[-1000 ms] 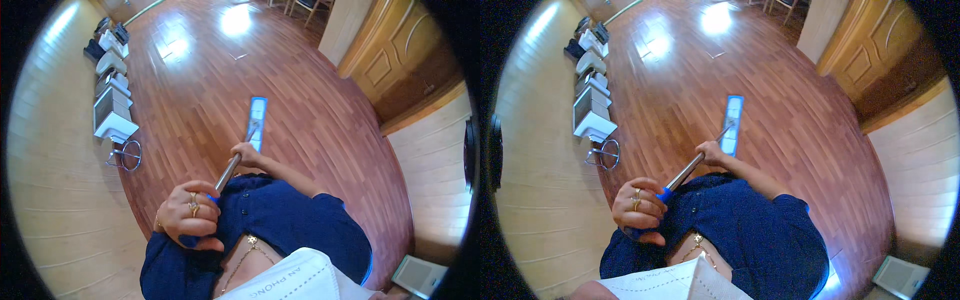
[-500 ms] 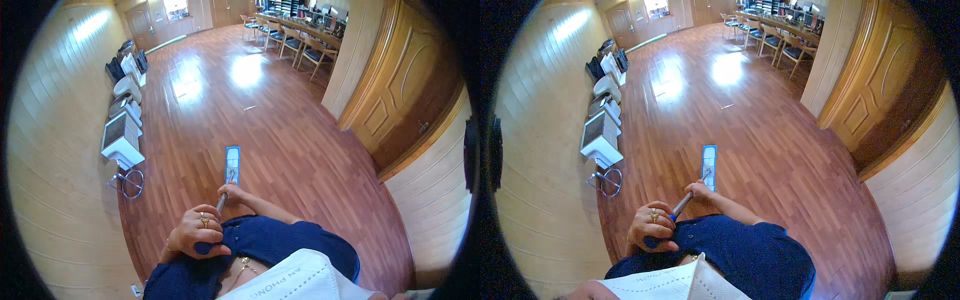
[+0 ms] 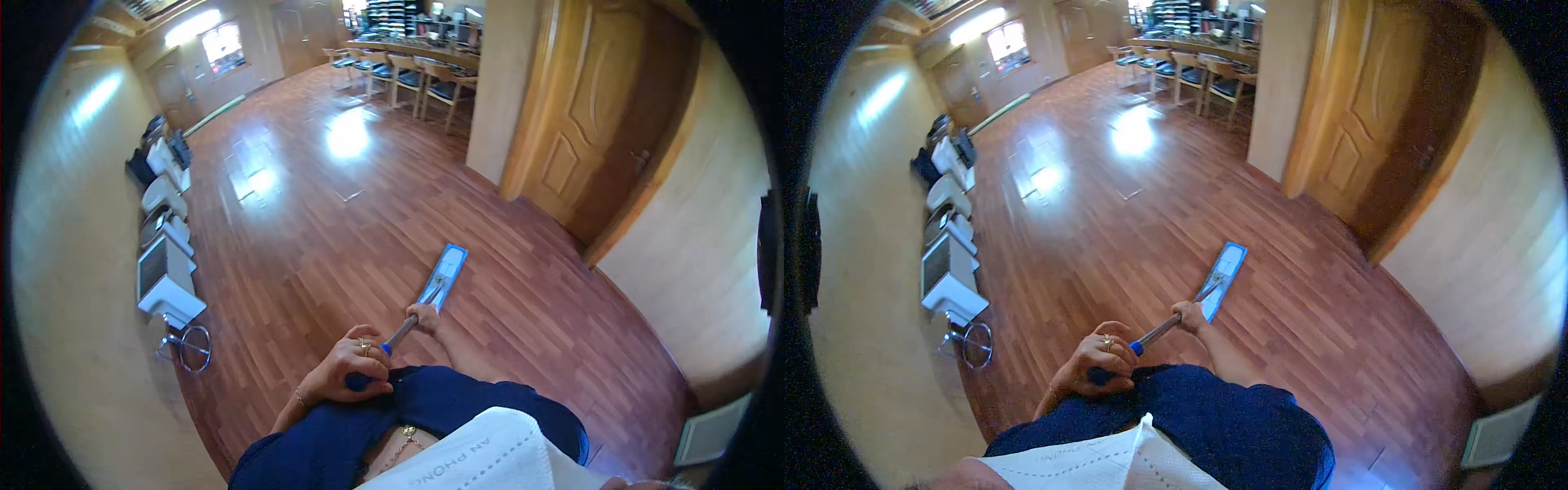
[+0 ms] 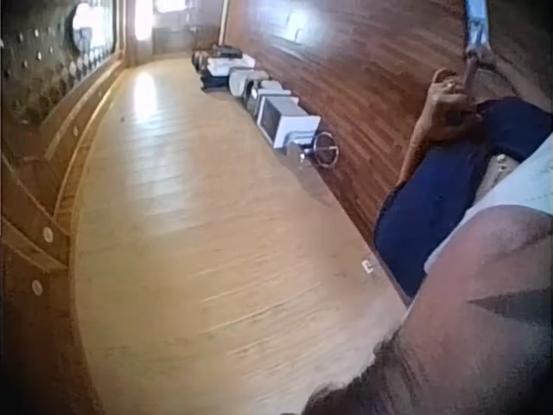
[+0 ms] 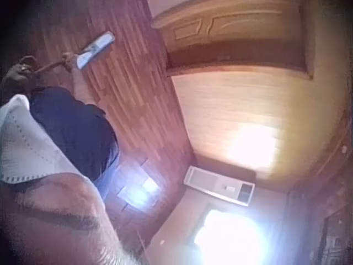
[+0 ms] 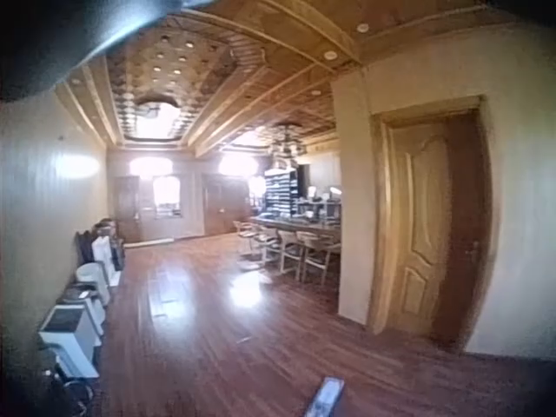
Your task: The recorder is mopping the wooden floor using a flat mop.
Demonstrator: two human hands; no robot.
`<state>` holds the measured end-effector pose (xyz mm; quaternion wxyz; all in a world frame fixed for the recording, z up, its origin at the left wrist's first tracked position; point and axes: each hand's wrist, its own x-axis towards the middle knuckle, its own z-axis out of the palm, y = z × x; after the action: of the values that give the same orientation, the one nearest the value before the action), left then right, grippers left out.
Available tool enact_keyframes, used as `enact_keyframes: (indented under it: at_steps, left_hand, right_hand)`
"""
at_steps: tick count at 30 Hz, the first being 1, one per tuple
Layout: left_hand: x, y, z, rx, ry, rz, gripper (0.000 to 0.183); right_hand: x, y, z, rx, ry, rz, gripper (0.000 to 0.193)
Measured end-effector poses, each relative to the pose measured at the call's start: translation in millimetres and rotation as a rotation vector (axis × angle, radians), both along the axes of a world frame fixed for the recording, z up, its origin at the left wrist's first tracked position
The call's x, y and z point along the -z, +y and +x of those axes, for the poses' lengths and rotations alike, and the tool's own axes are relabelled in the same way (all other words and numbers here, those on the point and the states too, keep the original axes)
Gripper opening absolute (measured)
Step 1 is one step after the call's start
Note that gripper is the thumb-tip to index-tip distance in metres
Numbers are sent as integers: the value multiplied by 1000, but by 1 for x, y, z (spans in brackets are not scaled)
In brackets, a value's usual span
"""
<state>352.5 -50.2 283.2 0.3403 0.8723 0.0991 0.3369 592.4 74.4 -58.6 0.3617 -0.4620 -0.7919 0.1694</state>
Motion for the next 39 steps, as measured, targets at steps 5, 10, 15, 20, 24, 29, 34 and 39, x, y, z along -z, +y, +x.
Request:
enact_keyframes:
  at_steps: [5,10,15,20,24,29,34,39]
  left_hand:
    - [12,21,43,197,27,-105,13]
    - [34,46,90,378,79,-239,15]
    - [59,71,150,545,29,-281,20]
    - [87,91,207,671,-3,-261,17]
    - [100,97,246,896,14,-403,16]
    - [114,121,281,1067,87,-559,12]
    - [117,137,286,1163,180,-604,9]
    - [108,154,289,1199,253,-627,8]
  right_hand:
    - [-10,-38,77,245,-21,-153,21]
    - [20,-83,148,582,425,-363,17]
    - [63,-133,231,820,431,-266,16]
    - [70,-179,285,986,730,-410,16]
    - [100,-257,295,1135,397,-427,19]
    - [90,-290,278,1365,81,-290,7]
    - [69,-296,227,1471,73,-194,9]
    - [63,-289,208,1523,128,-137,12]
